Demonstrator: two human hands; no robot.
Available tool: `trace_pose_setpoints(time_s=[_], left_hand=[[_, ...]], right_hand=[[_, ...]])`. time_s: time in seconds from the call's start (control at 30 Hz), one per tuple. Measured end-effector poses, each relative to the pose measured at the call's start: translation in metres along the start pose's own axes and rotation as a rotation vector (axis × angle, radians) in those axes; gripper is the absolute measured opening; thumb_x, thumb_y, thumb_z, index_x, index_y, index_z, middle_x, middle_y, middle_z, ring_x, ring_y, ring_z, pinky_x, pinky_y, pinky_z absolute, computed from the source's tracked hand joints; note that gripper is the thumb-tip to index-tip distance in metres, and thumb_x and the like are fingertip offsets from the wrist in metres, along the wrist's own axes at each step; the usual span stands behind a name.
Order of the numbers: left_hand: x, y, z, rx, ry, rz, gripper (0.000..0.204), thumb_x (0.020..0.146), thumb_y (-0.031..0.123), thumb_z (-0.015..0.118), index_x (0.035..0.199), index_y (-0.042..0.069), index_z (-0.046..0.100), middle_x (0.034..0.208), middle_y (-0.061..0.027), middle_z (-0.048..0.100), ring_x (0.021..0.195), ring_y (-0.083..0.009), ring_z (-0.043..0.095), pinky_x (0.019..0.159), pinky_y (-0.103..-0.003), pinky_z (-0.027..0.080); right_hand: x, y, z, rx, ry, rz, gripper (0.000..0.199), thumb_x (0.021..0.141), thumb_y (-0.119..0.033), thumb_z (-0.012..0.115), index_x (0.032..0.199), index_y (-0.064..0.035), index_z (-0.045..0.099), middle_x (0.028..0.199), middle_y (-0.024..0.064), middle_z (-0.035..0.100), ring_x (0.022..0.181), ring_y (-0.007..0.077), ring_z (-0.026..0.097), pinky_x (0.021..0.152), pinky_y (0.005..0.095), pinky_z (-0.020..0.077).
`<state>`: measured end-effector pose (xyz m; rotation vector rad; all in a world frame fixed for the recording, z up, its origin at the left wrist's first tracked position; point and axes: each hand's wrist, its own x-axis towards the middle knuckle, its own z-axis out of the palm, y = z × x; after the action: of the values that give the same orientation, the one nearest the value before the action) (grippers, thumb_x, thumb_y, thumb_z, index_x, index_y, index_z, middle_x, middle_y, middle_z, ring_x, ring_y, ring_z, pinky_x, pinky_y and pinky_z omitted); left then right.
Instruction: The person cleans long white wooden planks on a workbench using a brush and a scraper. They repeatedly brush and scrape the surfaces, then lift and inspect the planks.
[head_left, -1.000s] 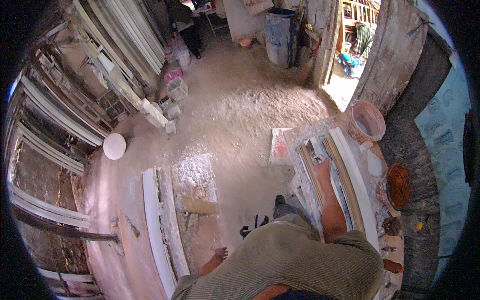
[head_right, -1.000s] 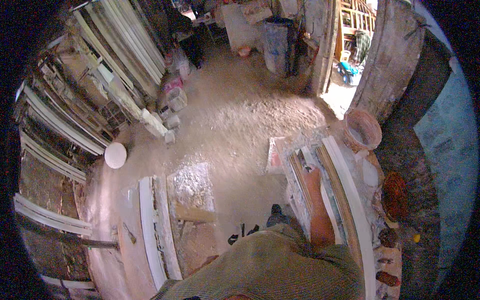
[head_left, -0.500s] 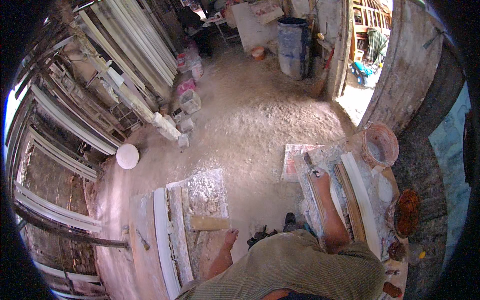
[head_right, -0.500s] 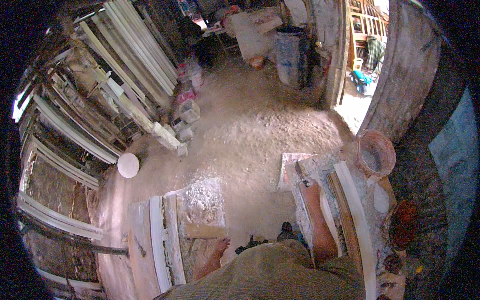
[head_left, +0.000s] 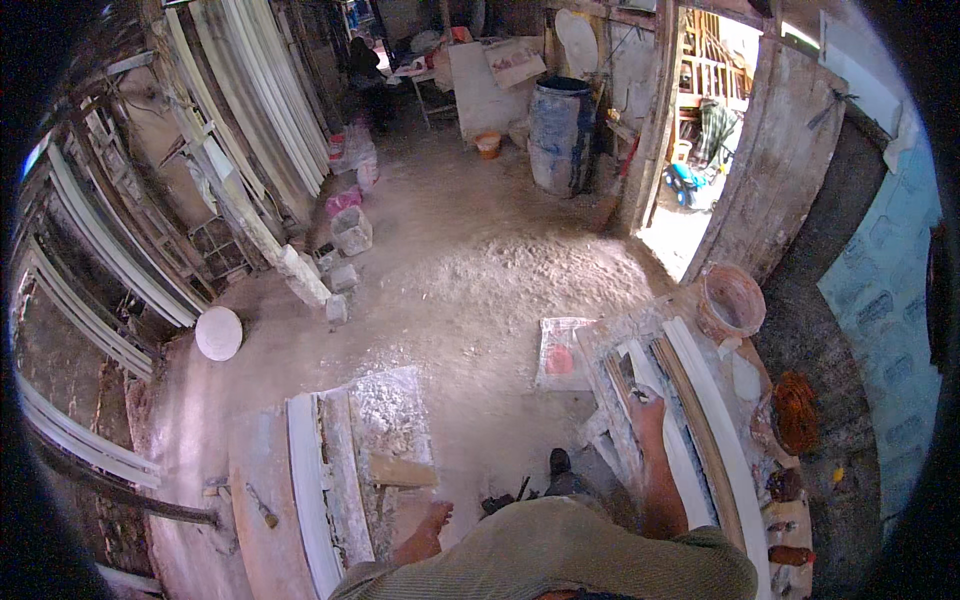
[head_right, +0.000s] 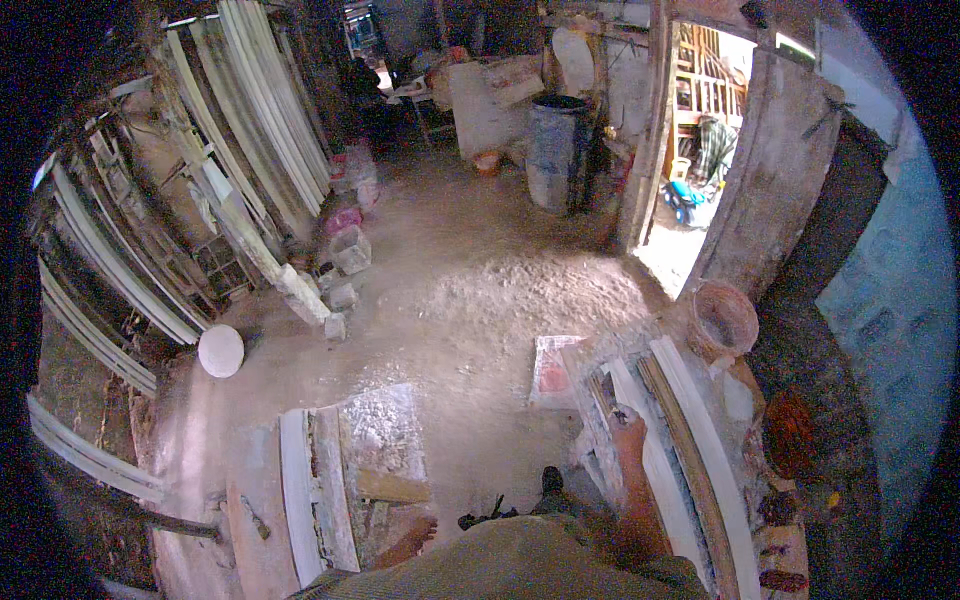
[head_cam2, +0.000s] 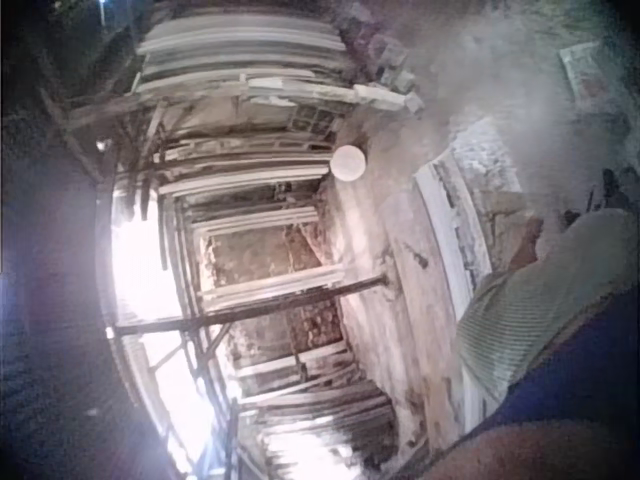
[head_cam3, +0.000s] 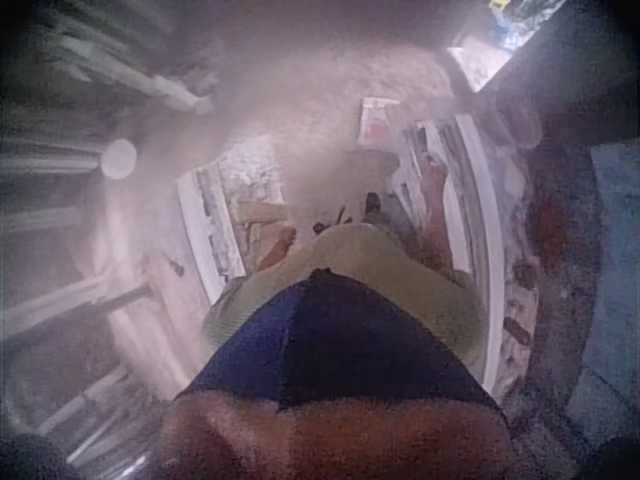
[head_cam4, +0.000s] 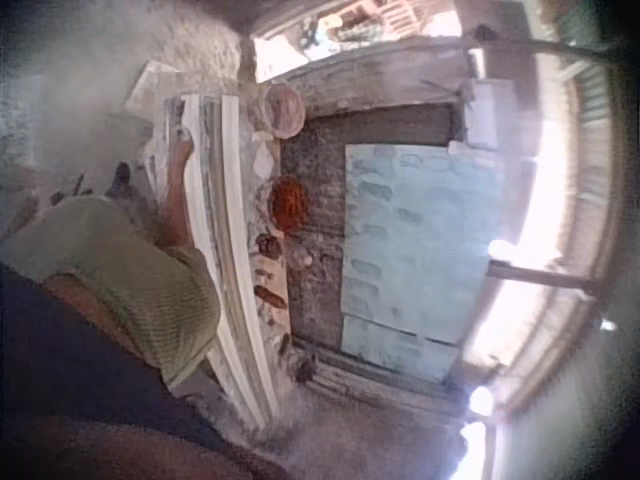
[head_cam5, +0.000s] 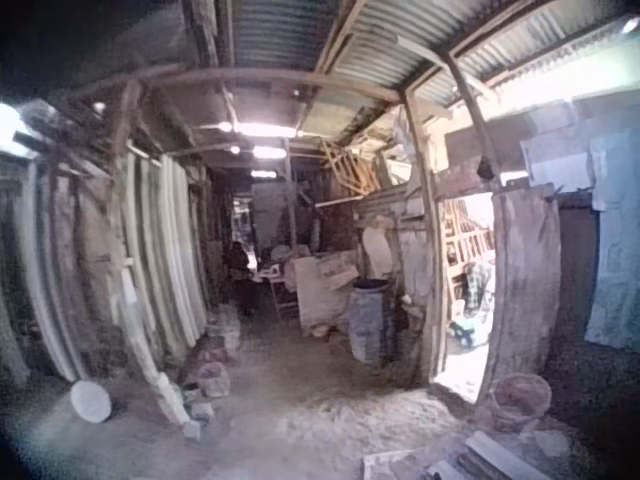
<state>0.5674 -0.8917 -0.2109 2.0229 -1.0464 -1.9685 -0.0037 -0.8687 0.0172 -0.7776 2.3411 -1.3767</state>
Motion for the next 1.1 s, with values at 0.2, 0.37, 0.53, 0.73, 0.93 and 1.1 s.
trace_pose_setpoints(time_s=[0.2,0.37,0.53,0.73,0.93,1.1], left_hand=[[-0.011,-0.027,-0.028,-0.025,-0.040,-0.081,0.030,0.089,0.028,0.059,0.112,0.009,0.063,0.103,-0.0068,0.065,0.083,-0.0224,0.060,0.066,-0.038,0.048],[-0.001,-0.066,-0.063,-0.172,-0.085,0.001,0.029,0.088,0.029,0.059,0.108,0.009,0.065,0.100,-0.0075,0.065,0.081,-0.0215,0.060,0.065,-0.037,0.048],[0.001,-0.058,-0.038,-0.128,0.021,0.062,0.030,0.088,0.034,0.059,0.105,0.010,0.066,0.099,-0.0073,0.065,0.081,-0.0209,0.060,0.066,-0.036,0.049],[-0.015,-0.072,-0.034,-0.139,0.099,0.006,0.029,0.090,0.034,0.059,0.103,0.010,0.065,0.093,-0.0046,0.066,0.078,-0.0196,0.061,0.061,-0.036,0.049],[-0.022,-0.077,-0.012,-0.279,0.046,0.006,0.027,0.088,0.028,0.062,0.107,0.010,0.064,0.100,-0.0065,0.065,0.081,-0.0202,0.060,0.065,-0.038,0.048],[-0.049,-0.076,0.010,-0.299,0.080,0.005,0.029,0.087,0.028,0.063,0.109,0.010,0.063,0.102,-0.0071,0.065,0.082,-0.0209,0.060,0.067,-0.038,0.048]], right_hand=[[-0.048,0.100,0.011,-0.011,0.003,0.033,0.033,0.078,-0.014,0.069,0.107,0.0021,0.067,0.086,0.0152,0.069,0.078,0.0248,0.066,0.071,0.0364,0.0520],[-0.091,0.061,0.021,-0.044,-0.129,0.088,0.039,0.079,-0.019,0.070,0.112,0.0016,0.064,0.099,0.0244,0.067,0.098,0.0358,0.064,0.084,0.0447,0.0506],[-0.087,0.047,0.012,-0.298,0.121,-0.049,0.040,0.083,-0.019,0.067,0.114,0.0039,0.061,0.100,0.0239,0.065,0.101,0.0333,0.062,0.086,0.0434,0.0494],[-0.062,0.030,0.038,-0.013,-0.151,-0.035,0.047,0.084,-0.025,0.070,0.118,0.0043,0.058,0.110,0.0230,0.062,0.101,0.0330,0.061,0.090,0.0412,0.0473],[-0.034,0.045,0.039,-0.070,-0.186,-0.003,0.047,0.081,-0.026,0.072,0.113,0.0054,0.060,0.106,0.0237,0.065,0.100,0.0333,0.064,0.089,0.0405,0.0481],[-0.042,0.003,0.012,-0.003,-0.262,-0.030,0.036,0.079,-0.022,0.071,0.105,0.0026,0.066,0.094,0.0213,0.069,0.091,0.0317,0.067,0.086,0.0382,0.0507]])
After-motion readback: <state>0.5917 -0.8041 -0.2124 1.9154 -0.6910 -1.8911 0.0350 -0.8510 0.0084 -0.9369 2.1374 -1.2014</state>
